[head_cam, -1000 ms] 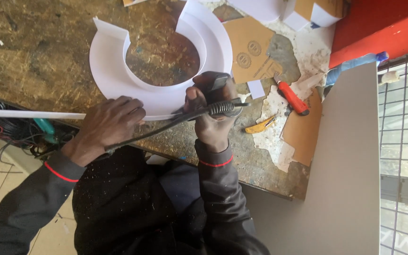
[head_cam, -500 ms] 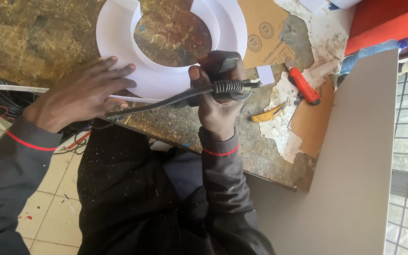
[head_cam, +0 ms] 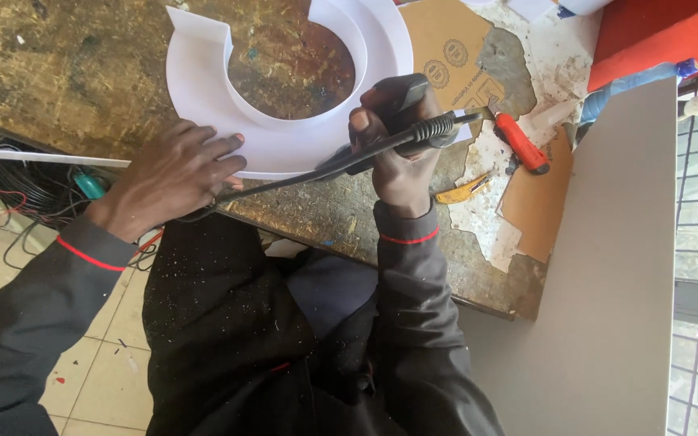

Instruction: Assembling a 3D channel letter by gluing and bonding a side strip to the letter face.

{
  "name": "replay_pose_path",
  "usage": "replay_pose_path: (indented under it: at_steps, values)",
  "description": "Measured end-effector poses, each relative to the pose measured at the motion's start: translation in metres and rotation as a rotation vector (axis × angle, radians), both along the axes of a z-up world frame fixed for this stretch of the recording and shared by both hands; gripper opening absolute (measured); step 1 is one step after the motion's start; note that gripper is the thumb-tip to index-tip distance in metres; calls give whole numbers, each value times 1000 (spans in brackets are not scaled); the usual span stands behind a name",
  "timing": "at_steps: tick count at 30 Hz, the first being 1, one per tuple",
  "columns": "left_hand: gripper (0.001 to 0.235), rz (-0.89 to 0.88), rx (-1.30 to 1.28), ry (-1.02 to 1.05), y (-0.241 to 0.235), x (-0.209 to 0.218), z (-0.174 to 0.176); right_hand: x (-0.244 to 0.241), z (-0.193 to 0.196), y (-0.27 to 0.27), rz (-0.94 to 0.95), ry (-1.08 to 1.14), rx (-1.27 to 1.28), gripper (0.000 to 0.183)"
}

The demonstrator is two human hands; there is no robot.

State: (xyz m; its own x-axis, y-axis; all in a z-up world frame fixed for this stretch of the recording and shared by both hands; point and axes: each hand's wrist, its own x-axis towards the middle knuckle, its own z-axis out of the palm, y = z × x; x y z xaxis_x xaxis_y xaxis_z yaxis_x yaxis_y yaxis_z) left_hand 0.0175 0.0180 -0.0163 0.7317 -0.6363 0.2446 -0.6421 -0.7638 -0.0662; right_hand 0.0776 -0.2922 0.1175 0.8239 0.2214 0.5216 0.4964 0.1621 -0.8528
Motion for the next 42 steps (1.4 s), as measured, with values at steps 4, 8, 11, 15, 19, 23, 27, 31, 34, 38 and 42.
replay_pose_path:
  at_steps: [4,8,11,15,19,23,27,31,34,38,42]
  values:
    - [42,5,11,-10,0,-3,3,1,-2,-2,3,24,-37,25]
    - [27,13,51,40,-1,-4,3,3,-7,-3,-44,-19,-53,26]
    - [30,-13,62,32,0,0,1,5,-9,-5,-71,-59,-81,27]
    - [51,-53,18,81,3,2,-3,10,-11,-1,-26,-99,-72,29]
    - [62,-23,42,68,8,2,-15,2,-11,17,55,-131,15,26]
    - [45,-12,-111,88,5,-1,-7,-11,-15,37,51,-75,82,15]
    - [42,46,-155,186,3,1,-10,-21,-16,45,-67,-1,49,16]
    - [50,-4,-126,123,7,-1,-8,-23,-19,43,-66,66,82,20]
    - [54,-53,-127,93,9,0,-10,-24,-7,45,-114,47,31,21]
    - [46,-60,-88,73,8,0,-6,-16,0,36,-17,-15,-25,26]
    - [64,-63,-39,87,9,0,-5,0,-9,23,62,-115,-1,28]
